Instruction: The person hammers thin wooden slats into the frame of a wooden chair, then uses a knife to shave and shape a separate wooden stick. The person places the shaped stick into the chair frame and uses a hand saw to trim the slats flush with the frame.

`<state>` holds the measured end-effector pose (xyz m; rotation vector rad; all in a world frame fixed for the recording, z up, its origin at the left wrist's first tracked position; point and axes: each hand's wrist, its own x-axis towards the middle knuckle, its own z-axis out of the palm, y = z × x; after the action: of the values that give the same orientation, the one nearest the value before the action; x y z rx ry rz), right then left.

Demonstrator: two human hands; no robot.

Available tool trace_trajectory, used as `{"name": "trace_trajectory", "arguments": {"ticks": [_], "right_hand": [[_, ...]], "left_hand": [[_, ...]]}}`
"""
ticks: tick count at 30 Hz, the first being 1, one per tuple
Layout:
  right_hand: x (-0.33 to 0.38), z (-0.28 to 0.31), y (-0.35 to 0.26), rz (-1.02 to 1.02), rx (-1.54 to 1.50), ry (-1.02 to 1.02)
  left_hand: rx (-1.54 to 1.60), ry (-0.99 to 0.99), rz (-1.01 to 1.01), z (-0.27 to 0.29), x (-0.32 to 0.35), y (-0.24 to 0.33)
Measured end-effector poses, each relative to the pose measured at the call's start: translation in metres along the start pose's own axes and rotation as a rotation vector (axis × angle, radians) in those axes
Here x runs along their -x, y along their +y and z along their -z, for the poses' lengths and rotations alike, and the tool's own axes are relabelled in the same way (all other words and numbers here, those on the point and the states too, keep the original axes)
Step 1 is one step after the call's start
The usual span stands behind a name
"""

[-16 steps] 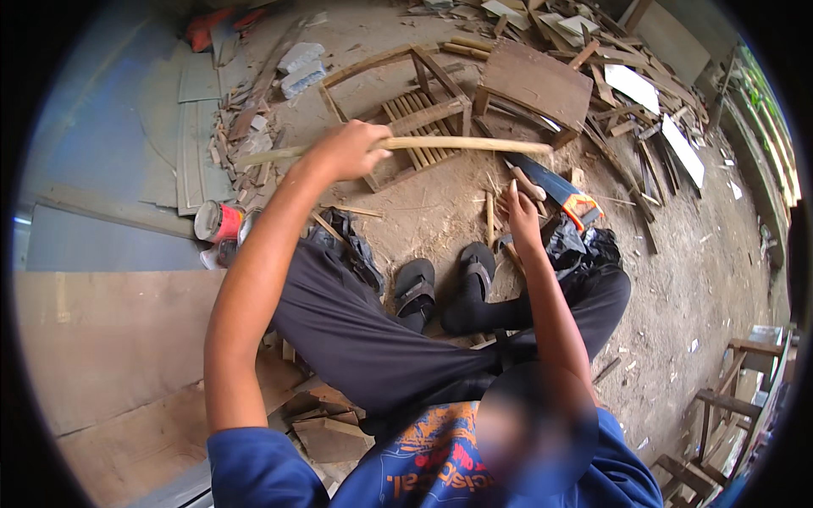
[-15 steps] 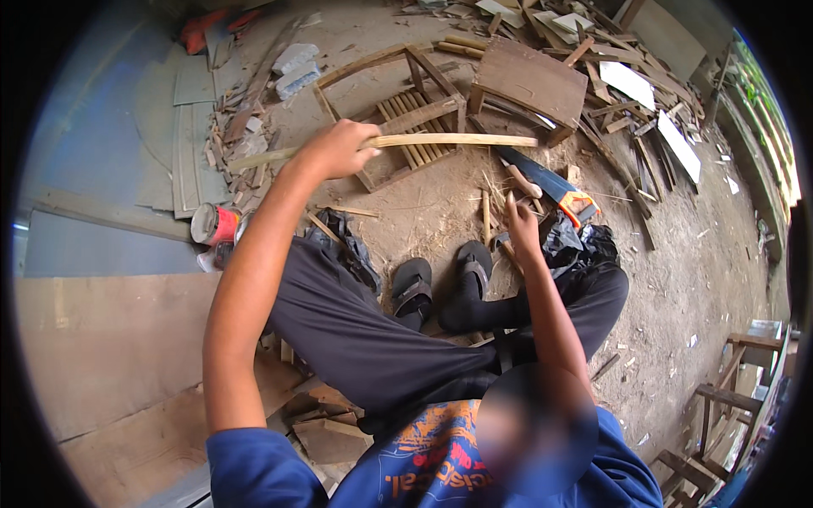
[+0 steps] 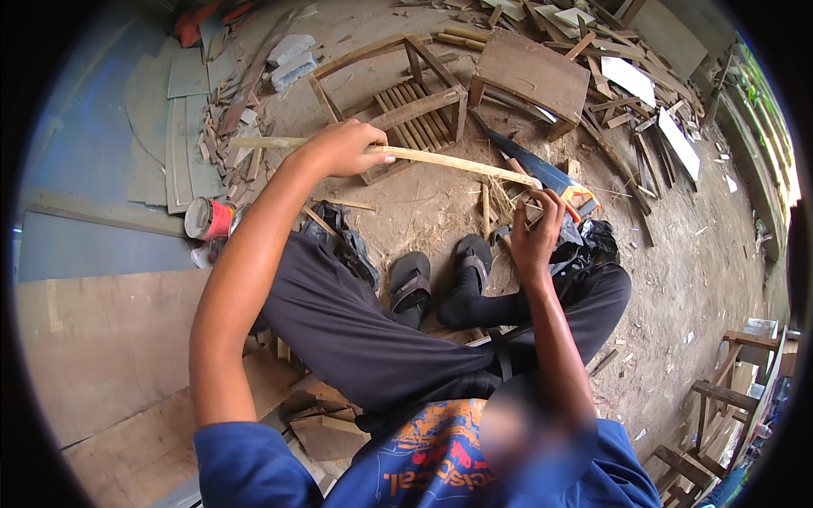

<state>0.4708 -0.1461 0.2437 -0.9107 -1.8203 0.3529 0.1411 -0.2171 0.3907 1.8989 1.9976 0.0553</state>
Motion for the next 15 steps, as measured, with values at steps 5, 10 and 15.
{"name": "trace_trajectory", "arguments": {"ticks": [5,10,15], "right_hand": [[0.035,-0.033,0.023,-0.113,-0.174,-0.241],[0.147,-0.041,0.139,-0.358,0.555,-0.483],[0.159,-0.040,0.195,-0.593,0.335,-0.649]], "left_hand": [[-0.012,-0.010,0.048,-0.005,-0.002,-0.002],[-0.078,0.023,0.044,-0.016,-0.001,-0.018],[-0.085,-0.147,0.204,-0.007,0.004,-0.004]]}}
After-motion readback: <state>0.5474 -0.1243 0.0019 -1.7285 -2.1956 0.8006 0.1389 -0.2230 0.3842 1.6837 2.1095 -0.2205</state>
